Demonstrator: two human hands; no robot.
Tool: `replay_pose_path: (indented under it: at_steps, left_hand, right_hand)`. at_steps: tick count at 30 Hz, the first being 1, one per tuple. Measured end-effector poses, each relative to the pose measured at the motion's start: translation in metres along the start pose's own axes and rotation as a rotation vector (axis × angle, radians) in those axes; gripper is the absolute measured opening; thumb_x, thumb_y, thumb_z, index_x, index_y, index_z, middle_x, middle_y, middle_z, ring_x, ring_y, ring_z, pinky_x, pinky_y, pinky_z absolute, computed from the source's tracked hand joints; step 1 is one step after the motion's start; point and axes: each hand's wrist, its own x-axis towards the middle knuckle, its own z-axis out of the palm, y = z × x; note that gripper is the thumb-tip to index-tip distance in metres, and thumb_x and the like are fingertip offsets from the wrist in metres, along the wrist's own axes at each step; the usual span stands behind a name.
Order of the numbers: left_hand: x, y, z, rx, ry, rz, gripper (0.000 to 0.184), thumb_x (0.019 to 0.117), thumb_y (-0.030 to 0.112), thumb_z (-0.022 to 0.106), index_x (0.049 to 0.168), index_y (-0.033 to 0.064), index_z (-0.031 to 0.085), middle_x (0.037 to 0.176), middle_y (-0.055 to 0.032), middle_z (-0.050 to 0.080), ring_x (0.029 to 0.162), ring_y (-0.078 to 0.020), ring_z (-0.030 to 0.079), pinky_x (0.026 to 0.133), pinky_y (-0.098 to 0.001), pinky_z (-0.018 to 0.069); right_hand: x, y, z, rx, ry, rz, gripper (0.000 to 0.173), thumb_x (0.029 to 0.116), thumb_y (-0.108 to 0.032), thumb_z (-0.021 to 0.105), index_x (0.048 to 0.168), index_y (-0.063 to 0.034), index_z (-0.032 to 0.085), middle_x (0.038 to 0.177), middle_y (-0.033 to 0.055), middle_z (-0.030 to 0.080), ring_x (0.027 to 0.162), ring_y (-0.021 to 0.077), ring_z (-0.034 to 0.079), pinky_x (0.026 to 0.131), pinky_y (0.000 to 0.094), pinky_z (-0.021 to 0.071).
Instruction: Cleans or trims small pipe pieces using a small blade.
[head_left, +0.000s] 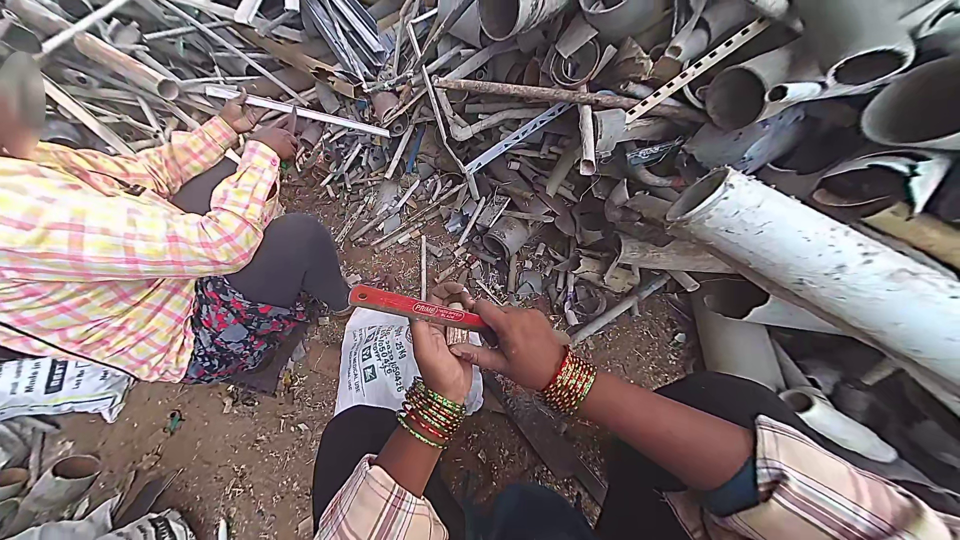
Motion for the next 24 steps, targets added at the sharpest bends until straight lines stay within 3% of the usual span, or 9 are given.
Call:
replay_pose_path:
  at_steps: [2, 6, 13, 18, 21, 24]
  left_hand:
    - [0.001, -0.002, -0.001, 0.012, -0.018, -0.014, 0.067, 0.1065, 0.035, -0.003, 0.106, 0.0111, 0.06, 0.087, 0.0041, 0.07, 0.084, -0.0044, 0.067, 0.08, -0.0224, 0.0549]
    - [0.003, -0.006, -0.008, -0.02, -0.158, -0.011, 0.077, 0.104, 0.05, -0.008, 0.105, 0.0135, 0.059, 0.079, 0.0065, 0.062, 0.078, -0.0059, 0.064, 0.077, -0.0221, 0.0545]
    - [0.006, 0.002, -0.007, 0.045, -0.212, 0.079, 0.063, 0.1062, 0.048, 0.0, 0.106, 0.0212, 0.057, 0.086, 0.0097, 0.063, 0.081, -0.0023, 0.062, 0.078, -0.0197, 0.053]
    - [0.003, 0.001, -0.006, 0.055, -0.188, 0.064, 0.056, 0.1071, 0.038, 0.004, 0.105, 0.0202, 0.057, 0.089, 0.0092, 0.063, 0.085, -0.0022, 0.062, 0.083, -0.0201, 0.0523]
    - [0.003, -0.001, -0.008, 0.051, -0.216, 0.052, 0.063, 0.1055, 0.051, -0.001, 0.107, 0.0222, 0.055, 0.088, 0.0101, 0.06, 0.082, -0.0021, 0.06, 0.079, -0.0203, 0.052]
    - [0.003, 0.0, -0.008, 0.029, -0.194, 0.032, 0.064, 0.1047, 0.054, -0.001, 0.106, 0.0225, 0.056, 0.085, 0.0102, 0.061, 0.081, -0.0025, 0.062, 0.077, -0.0208, 0.053]
  right_hand:
    - [-0.001, 0.002, 0.003, -0.003, -0.01, -0.009, 0.068, 0.0969, -0.058, 0.051, 0.109, 0.0066, 0.068, 0.068, 0.0162, 0.064, 0.057, 0.0338, 0.064, 0.049, 0.0489, 0.0485]
    - [-0.007, -0.003, 0.008, 0.019, -0.012, -0.015, 0.058, 0.1013, -0.05, 0.047, 0.09, 0.0039, 0.064, 0.061, 0.0154, 0.058, 0.054, 0.0345, 0.063, 0.047, 0.0479, 0.0466]
    - [-0.002, 0.003, 0.011, -0.063, 0.2, -0.126, 0.063, 0.1003, -0.057, 0.045, 0.088, 0.0012, 0.065, 0.062, 0.0108, 0.059, 0.054, 0.0261, 0.061, 0.047, 0.0391, 0.0472]
    - [-0.002, 0.006, 0.011, -0.035, 0.159, -0.099, 0.068, 0.0986, -0.06, 0.044, 0.096, 0.0033, 0.068, 0.064, 0.013, 0.062, 0.054, 0.0291, 0.062, 0.047, 0.0428, 0.0473]
    - [-0.005, 0.004, 0.013, -0.017, 0.13, -0.101, 0.066, 0.1019, -0.056, 0.04, 0.092, 0.003, 0.067, 0.062, 0.0141, 0.061, 0.054, 0.031, 0.064, 0.047, 0.0442, 0.0483]
    - [-0.004, 0.003, 0.014, -0.036, 0.142, -0.116, 0.062, 0.1033, -0.053, 0.04, 0.086, 0.0019, 0.065, 0.061, 0.0135, 0.06, 0.054, 0.0305, 0.064, 0.047, 0.0431, 0.0479]
